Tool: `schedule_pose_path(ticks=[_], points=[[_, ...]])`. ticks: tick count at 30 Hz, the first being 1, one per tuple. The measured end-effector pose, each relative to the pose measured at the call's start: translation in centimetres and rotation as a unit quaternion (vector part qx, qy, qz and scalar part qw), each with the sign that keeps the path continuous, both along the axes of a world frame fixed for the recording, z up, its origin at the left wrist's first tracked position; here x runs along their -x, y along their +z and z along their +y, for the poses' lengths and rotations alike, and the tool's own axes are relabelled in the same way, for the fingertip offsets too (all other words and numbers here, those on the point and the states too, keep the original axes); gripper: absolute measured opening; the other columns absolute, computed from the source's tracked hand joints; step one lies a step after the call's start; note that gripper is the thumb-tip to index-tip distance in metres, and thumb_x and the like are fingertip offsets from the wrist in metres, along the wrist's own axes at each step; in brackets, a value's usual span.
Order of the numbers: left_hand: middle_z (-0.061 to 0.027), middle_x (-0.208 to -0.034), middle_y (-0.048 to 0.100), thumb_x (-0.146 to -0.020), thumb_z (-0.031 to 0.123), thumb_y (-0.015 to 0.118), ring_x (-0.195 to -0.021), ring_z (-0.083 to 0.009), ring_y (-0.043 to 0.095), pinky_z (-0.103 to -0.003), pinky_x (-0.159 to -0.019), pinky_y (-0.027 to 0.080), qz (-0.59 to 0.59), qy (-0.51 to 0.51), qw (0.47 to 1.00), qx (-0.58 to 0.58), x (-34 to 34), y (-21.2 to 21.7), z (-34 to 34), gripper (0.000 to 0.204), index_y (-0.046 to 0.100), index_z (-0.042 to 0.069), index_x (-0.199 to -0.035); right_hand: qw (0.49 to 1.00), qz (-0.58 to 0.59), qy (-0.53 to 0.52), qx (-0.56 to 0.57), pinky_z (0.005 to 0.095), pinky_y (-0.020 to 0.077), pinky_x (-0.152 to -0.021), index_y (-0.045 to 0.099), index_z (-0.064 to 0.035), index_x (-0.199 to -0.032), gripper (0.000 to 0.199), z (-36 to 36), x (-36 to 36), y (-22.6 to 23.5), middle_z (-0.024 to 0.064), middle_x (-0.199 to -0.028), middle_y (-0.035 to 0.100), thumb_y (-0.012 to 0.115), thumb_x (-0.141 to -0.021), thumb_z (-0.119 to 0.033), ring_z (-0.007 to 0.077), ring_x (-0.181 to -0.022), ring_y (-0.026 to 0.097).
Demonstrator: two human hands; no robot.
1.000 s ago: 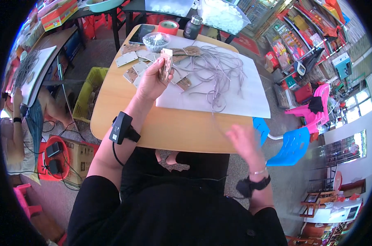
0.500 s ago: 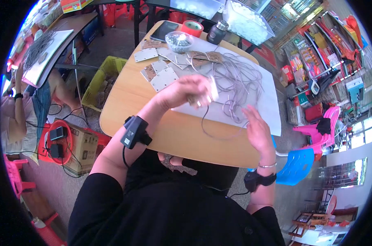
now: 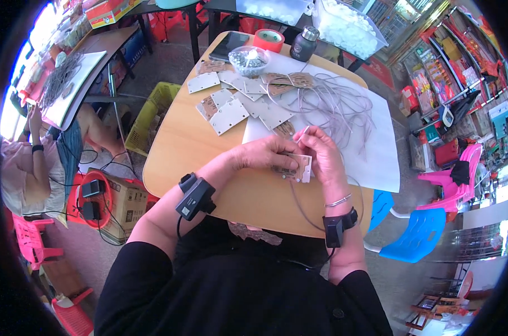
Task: Threading long laces through pre-punched holes in leather shoe upper components.
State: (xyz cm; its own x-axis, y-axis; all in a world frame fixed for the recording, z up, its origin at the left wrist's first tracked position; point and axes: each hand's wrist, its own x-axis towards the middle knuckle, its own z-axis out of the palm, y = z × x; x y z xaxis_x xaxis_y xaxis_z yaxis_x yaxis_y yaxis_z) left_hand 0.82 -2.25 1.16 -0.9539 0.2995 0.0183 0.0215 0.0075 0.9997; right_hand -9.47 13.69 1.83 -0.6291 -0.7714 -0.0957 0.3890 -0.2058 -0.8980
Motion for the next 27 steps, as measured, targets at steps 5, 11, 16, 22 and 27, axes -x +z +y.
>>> schedule_pose_path(ticks=[5,11,16,22,27], points=[[-0.0011,-0.092,0.065,-0.086,0.013,0.064,-0.085,-0.0083,0.059,-0.025,-0.078,0.047,-0.051,0.182,0.974,-0.123,0.4,-0.4,-1.0,0.022,0.064,0.001,-0.105,0.989,0.069,-0.128,0.012,0.023,0.0462,-0.062,0.058,-0.0055,-0.09,0.006,0.7,0.8,-0.6,0.0042,-0.078,0.061,0.058,-0.088,-0.011,0.0101,-0.066,0.056],[-0.0021,-0.092,0.066,-0.088,0.015,0.062,-0.083,-0.0078,0.059,-0.024,-0.075,0.048,-0.028,0.21,0.97,-0.117,0.6,-0.4,-0.4,0.025,0.063,0.0,-0.108,0.991,0.051,-0.094,-0.075,0.0188,0.0345,-0.048,0.061,-0.0034,-0.094,0.009,0.9,-0.1,0.7,-0.0016,-0.07,0.057,0.057,-0.087,-0.006,0.004,-0.055,0.047],[-0.0005,-0.089,0.065,-0.09,0.017,0.06,-0.081,-0.007,0.059,-0.023,-0.073,0.048,-0.043,0.219,0.968,-0.116,0.8,-0.4,-0.2,0.022,0.064,0.001,-0.105,0.989,0.089,-0.069,-0.093,0.0157,0.0277,-0.049,0.063,-0.0034,-0.093,0.01,0.9,-0.7,1.1,-0.0067,-0.071,0.056,0.057,-0.087,-0.007,-0.0022,-0.058,0.041],[0.0002,-0.088,0.065,-0.09,0.018,0.061,-0.08,-0.0058,0.058,-0.023,-0.072,0.048,-0.054,0.196,0.973,-0.112,0.5,-0.2,-0.3,0.021,0.066,0.002,-0.103,0.988,0.111,-0.054,-0.089,0.016,0.0311,-0.053,0.064,-0.0031,-0.093,0.011,0.8,-1.1,0.8,-0.0073,-0.072,0.056,0.055,-0.088,-0.008,-0.0015,-0.061,0.043],[0.0005,-0.088,0.066,-0.087,0.017,0.064,-0.08,-0.0054,0.058,-0.022,-0.073,0.047,-0.064,0.194,0.97,-0.129,0.4,-0.1,-0.2,0.02,0.066,0.002,-0.101,0.992,0.089,-0.053,-0.07,0.016,0.0345,-0.058,0.063,-0.0027,-0.092,0.011,0.8,-1.2,0.6,-0.0064,-0.076,0.057,0.056,-0.088,-0.009,-0.0002,-0.067,0.047]])
